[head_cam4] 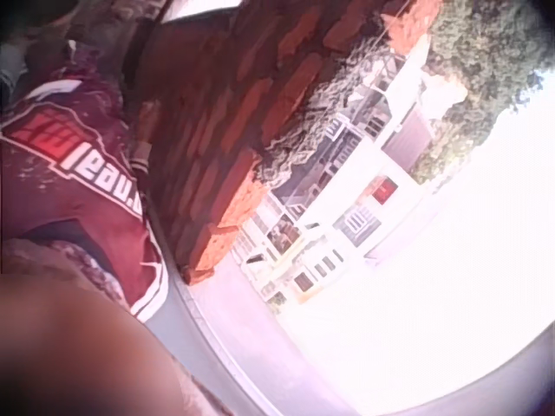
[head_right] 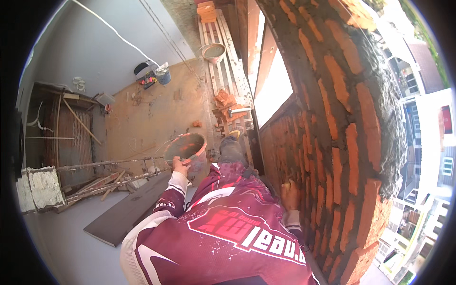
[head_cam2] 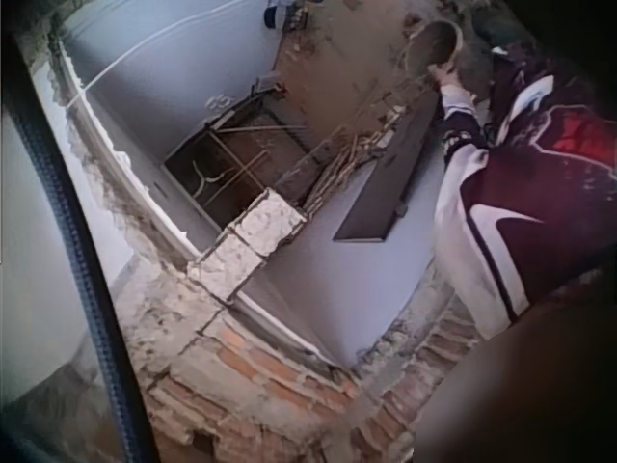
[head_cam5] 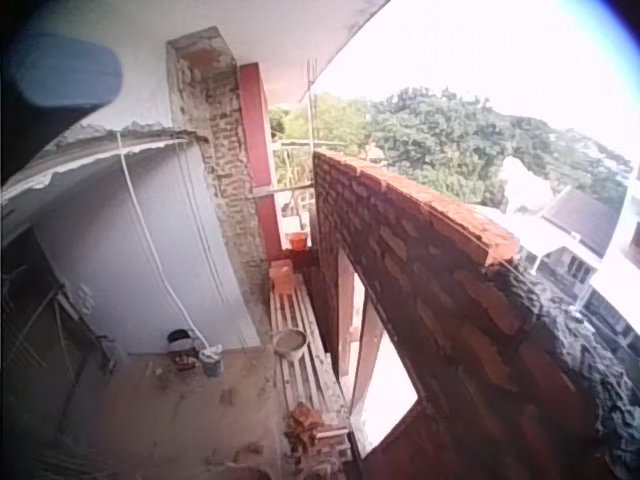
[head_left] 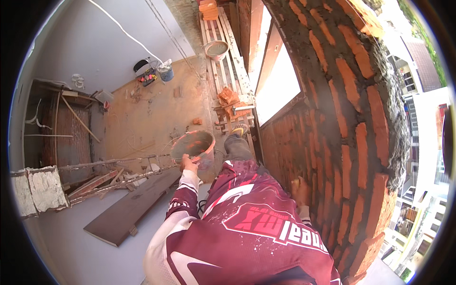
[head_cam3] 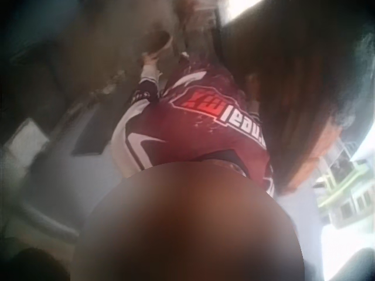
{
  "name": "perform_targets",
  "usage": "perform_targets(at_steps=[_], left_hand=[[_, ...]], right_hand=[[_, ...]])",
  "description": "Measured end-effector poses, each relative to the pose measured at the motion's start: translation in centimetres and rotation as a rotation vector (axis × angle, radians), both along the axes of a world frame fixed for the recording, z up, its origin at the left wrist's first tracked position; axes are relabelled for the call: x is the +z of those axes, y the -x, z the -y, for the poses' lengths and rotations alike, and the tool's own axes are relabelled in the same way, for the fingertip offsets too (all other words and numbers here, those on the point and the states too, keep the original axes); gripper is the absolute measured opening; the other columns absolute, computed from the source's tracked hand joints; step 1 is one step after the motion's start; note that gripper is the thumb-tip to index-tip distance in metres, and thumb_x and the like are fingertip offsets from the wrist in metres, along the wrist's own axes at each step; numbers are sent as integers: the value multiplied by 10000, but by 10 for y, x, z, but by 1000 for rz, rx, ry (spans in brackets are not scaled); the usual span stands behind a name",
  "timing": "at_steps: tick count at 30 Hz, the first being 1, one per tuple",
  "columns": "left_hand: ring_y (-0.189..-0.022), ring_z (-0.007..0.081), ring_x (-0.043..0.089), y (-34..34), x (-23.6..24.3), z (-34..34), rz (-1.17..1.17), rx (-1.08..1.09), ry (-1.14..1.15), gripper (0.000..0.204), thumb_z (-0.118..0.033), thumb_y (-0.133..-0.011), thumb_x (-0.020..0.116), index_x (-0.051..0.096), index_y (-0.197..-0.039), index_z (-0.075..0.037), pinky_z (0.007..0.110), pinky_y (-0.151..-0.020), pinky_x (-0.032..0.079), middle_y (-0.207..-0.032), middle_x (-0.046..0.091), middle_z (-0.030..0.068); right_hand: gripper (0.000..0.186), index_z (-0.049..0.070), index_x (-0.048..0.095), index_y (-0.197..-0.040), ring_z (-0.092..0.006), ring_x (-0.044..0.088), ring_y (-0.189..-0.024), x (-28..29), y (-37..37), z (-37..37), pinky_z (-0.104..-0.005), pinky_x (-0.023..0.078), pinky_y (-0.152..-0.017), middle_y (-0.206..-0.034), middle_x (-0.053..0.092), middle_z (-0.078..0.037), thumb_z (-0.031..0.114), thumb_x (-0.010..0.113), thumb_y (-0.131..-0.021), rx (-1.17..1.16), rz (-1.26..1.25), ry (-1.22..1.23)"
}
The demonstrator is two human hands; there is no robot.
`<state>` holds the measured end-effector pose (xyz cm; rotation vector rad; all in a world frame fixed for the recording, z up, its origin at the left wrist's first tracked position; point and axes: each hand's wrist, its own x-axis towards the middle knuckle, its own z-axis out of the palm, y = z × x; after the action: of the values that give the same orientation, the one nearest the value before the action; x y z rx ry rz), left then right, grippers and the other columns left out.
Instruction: The person builds a brick wall by placing red bricks and applying cement mortar between them. They use a trowel to scoop mortar from a bucket and spread it on the bricks, then tap and adjust each brick into position.
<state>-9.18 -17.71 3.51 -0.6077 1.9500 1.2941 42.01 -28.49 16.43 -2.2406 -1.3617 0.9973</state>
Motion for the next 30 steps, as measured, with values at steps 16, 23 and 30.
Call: perform_targets(at_steps=[16, 23, 30], left_hand=[[-1272, 408, 552, 186, -11, -192, -198, 478, -426, 976, -632, -875, 725, 332, -1545, -40, 678, -1024, 487, -1499, 452, 150], [-1545, 347, 281, 216, 30, -304, -26, 0, -310, 721, -589, -969, 592, 443, -1509, -135, 780, -1154, 129, -1689, 280, 106], [-1215, 281, 671, 101, 3, -373, 135, -689, -49, 537, -463, -1015, 603, 579, -1370, -60, 815, -1103, 62, -1383, 649, 110]], right_hand=[[485, -75, 575, -1325, -401, 628, -1192, -67, 19, -196, -436, 470, -1029, -1242, 648, -298, 243, 645, -966, 250, -84, 185], [459, -61, 627, -1271, -421, 666, -1121, -86, 43, -292, -456, 503, -977, -1181, 687, -291, 267, 651, -951, 149, -25, 114], [448, -4, 713, -1177, -425, 698, -1048, -135, 60, -268, -482, 532, -913, -1081, 724, -273, 332, 707, -881, 28, -40, 232]])
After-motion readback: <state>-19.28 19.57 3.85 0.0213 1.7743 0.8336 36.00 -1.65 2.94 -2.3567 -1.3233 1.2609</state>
